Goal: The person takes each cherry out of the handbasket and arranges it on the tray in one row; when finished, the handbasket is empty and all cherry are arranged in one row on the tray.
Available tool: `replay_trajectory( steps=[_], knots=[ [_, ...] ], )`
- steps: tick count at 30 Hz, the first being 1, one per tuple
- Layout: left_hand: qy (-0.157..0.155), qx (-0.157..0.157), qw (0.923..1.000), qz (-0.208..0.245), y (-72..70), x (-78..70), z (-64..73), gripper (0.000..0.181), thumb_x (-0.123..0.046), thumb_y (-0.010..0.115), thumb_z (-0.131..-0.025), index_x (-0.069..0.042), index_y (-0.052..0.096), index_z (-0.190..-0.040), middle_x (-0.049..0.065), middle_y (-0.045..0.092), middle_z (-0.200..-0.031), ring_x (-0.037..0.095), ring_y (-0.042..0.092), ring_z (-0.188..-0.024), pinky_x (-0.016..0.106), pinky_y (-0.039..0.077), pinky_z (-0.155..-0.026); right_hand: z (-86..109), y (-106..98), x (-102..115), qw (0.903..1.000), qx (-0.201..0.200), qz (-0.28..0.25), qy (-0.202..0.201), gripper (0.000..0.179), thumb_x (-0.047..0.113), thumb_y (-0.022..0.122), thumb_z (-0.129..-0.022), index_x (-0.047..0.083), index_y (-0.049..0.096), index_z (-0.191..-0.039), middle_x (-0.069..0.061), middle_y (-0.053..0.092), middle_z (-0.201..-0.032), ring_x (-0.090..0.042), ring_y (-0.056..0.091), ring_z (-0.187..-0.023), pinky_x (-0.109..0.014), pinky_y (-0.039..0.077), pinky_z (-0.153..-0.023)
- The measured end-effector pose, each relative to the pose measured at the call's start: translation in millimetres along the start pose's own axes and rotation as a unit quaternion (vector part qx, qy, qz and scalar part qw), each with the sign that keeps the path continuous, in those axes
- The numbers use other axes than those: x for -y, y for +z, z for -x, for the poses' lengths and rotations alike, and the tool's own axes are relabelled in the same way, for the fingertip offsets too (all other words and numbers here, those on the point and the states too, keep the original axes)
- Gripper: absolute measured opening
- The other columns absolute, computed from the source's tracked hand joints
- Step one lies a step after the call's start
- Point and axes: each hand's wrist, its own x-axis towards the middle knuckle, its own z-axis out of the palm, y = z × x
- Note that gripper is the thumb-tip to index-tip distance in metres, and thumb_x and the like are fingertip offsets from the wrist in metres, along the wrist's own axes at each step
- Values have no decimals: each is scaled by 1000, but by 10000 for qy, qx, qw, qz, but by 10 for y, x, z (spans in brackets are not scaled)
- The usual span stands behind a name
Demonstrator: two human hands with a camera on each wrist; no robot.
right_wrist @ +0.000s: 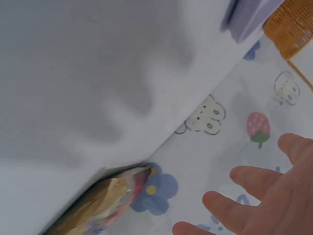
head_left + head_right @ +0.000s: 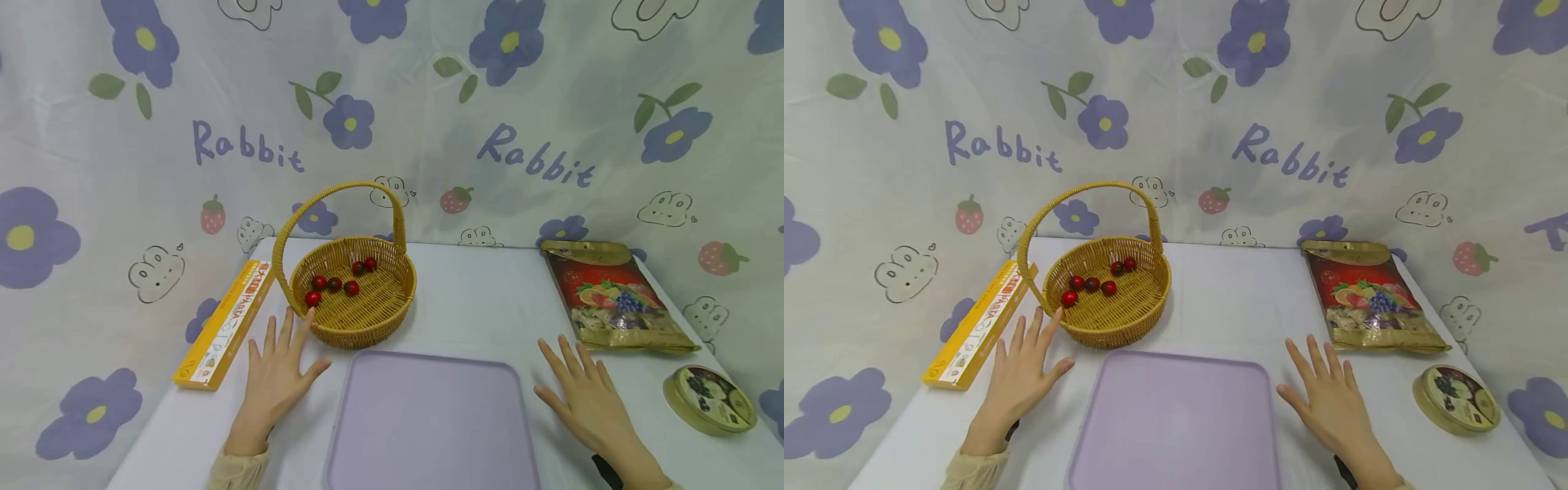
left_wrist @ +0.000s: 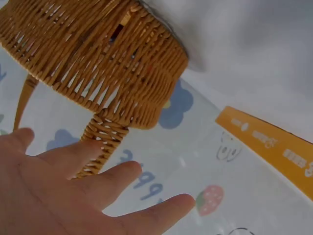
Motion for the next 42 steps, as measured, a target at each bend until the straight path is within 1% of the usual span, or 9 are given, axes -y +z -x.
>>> replay_trajectory(
  steps=[9, 18, 23, 27, 30, 33, 36, 39, 42],
  knots=[
    [-201, -3, 9993, 312, 31, 58, -200, 91, -65, 50, -90, -27, 1, -157, 27, 14, -159, 55, 16, -142, 80, 13, -100, -417, -54, 296, 9977, 25, -272, -615, 71, 46, 56, -95, 29, 23, -155, -20, 27, -158, -46, 22, -144, -67, 19, -109],
    [-469, 318, 9961, 679, 51, 175, -198, 81, -61, 45, -94, -30, 3, -157, 30, 13, -158, 57, 14, -141, 81, 10, -99, -778, 66, 800, 9896, 84, -423, -1374, 68, 55, 50, -95, 28, 28, -153, -15, 31, -157, -43, 26, -144, -64, 23, -110],
    [-512, 385, 9947, 801, 56, 181, -300, 81, -61, 42, -96, -31, -2, -156, 32, 13, -157, 56, 13, -142, 81, 10, -99, -1018, 4, 1011, 9827, 49, -519, -1779, 66, 56, 46, -96, 29, 26, -154, -12, 31, -158, -40, 29, -144, -61, 29, -108],
    [-505, 63, 9924, 1120, -7, 134, -466, 83, -60, 41, -97, -30, -11, -155, 31, 7, -158, 56, 17, -141, 80, 16, -99, -1346, -105, 1215, 9756, 278, -822, -2015, 65, 53, 45, -98, 29, 24, -154, -9, 32, -158, -37, 36, -140, -59, 34, -105],
    [-423, -558, 9843, 1621, -77, 97, -572, 84, -55, 43, -99, -29, -15, -154, 29, 1, -160, 59, 34, -130, 74, 37, -89, -1648, -143, 1433, 9650, 667, -1396, -2119, 61, 53, 39, -101, 26, 26, -154, -6, 35, -157, -35, 40, -138, -58, 34, -107],
    [-481, -1308, 9582, 2500, -65, 52, -650, 83, -47, 46, -100, -26, -14, -154, 25, 3, -161, 58, 40, -125, 68, 43, -84, -1961, -124, 1673, 9481, 1240, -2176, -1958, 60, 58, 28, -102, 25, 33, -152, -3, 42, -153, -31, 49, -131, -54, 37, -107],
    [-758, -1931, 9135, 3500, 9, 24, -691, 74, -38, 43, -103, -23, -6, -156, 24, 22, -157, 50, 41, -127, 63, 41, -93, -2275, -62, 1935, 9223, 1941, -2941, -1587, 64, 61, 18, -101, 24, 41, -148, -4, 50, -147, -30, 55, -124, -51, 41, -104],
    [-1089, -2207, 8806, 4050, 81, 31, -706, 57, -33, 37, -105, -12, 17, -155, 25, 46, -141, 40, 48, -119, 55, 40, -95, -2571, 35, 2172, 8737, 2785, -3801, -1208, 70, 60, 12, -101, 17, 43, -146, -14, 52, -143, -36, 56, -122, -53, 42, -102],
    [-1331, -2188, 8755, 4097, 128, 71, -717, 47, -32, 32, -107, -2, 41, -141, 25, 60, -125, 37, 55, -116, 52, 43, -95, -2800, 152, 2345, 8178, 3569, -4453, -745, 72, 59, 14, -102, 10, 40, -147, -22, 48, -144, -43, 50, -128, -56, 40, -104]
  ],
)
